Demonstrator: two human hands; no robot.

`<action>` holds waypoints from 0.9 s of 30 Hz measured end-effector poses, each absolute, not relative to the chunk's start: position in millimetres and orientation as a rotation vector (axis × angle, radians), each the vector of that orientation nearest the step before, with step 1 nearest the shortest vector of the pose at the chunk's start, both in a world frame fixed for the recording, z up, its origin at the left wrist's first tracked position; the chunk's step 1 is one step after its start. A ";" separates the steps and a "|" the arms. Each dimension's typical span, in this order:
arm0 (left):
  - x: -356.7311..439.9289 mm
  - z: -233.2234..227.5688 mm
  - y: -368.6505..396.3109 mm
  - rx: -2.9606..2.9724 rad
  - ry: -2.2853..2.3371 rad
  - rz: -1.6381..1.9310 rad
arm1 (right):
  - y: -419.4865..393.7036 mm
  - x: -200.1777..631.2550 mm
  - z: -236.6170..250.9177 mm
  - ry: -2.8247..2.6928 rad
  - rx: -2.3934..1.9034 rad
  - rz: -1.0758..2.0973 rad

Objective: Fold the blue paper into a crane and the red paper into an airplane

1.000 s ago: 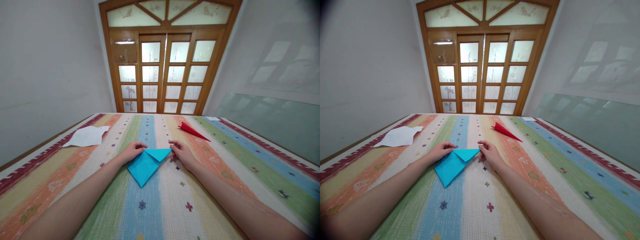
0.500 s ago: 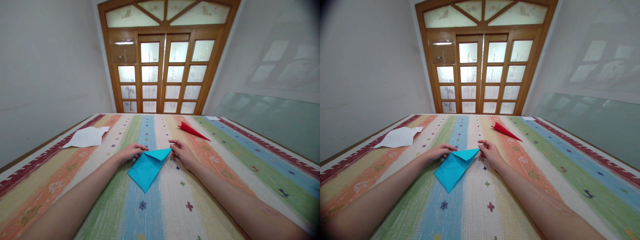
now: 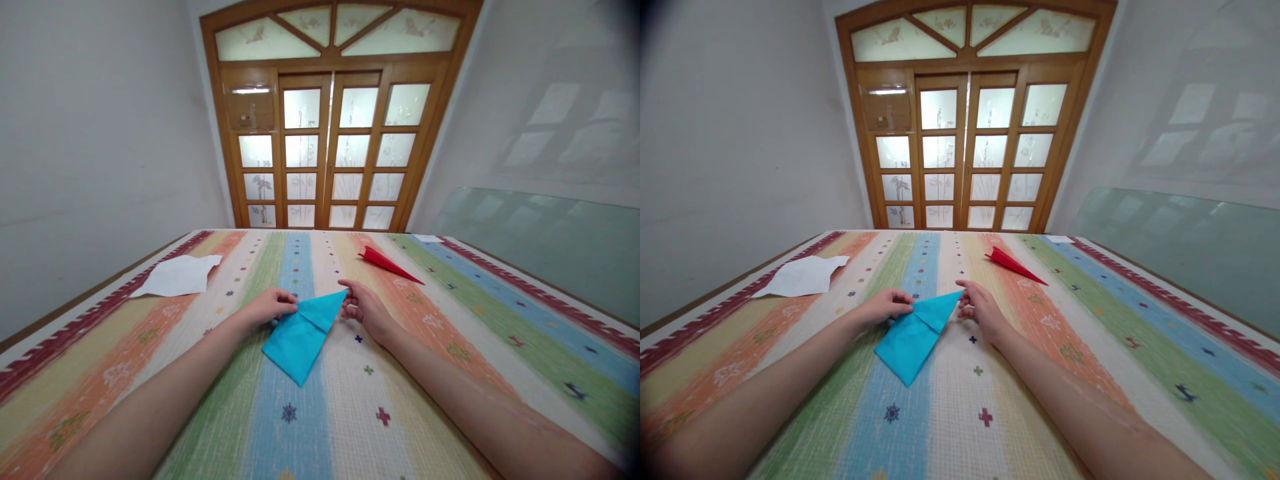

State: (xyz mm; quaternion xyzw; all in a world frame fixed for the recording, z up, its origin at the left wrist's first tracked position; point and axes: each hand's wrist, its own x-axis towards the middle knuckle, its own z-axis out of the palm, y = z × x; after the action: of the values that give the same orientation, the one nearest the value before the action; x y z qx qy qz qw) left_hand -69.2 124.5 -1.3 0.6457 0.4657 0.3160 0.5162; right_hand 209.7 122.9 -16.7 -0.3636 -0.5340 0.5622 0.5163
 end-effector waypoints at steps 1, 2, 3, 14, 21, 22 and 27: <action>-67.8 -1.5 125.2 1.536 1.125 0.806 | 121.3 208.8 -15.6 -1.328 -0.842 1.343; -66.4 -1.3 125.7 1.520 1.127 0.859 | 119.6 207.7 -14.8 -1.386 -0.818 1.325; -64.9 -0.5 126.1 1.505 1.123 0.915 | 117.9 206.5 -14.2 -1.455 -0.802 1.297; -54.3 33.7 109.8 1.450 0.906 1.324 | 98.9 201.6 -10.6 -2.005 -0.848 0.700; -61.8 21.4 112.3 1.454 0.863 1.181 | 107.0 205.2 -12.5 -1.980 -0.836 0.421; -63.5 18.7 113.7 1.447 0.881 1.164 | 107.6 205.9 -12.0 -1.981 -0.827 0.385; -69.3 11.2 115.7 1.373 0.897 1.030 | 105.5 207.7 -11.0 -2.037 -0.767 0.263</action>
State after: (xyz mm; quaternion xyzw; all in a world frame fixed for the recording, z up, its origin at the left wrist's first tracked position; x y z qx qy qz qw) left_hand -69.3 115.7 11.2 0.5840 0.3816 0.4382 0.5669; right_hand 207.7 105.5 -11.0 -0.3110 -0.8265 0.1069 0.4568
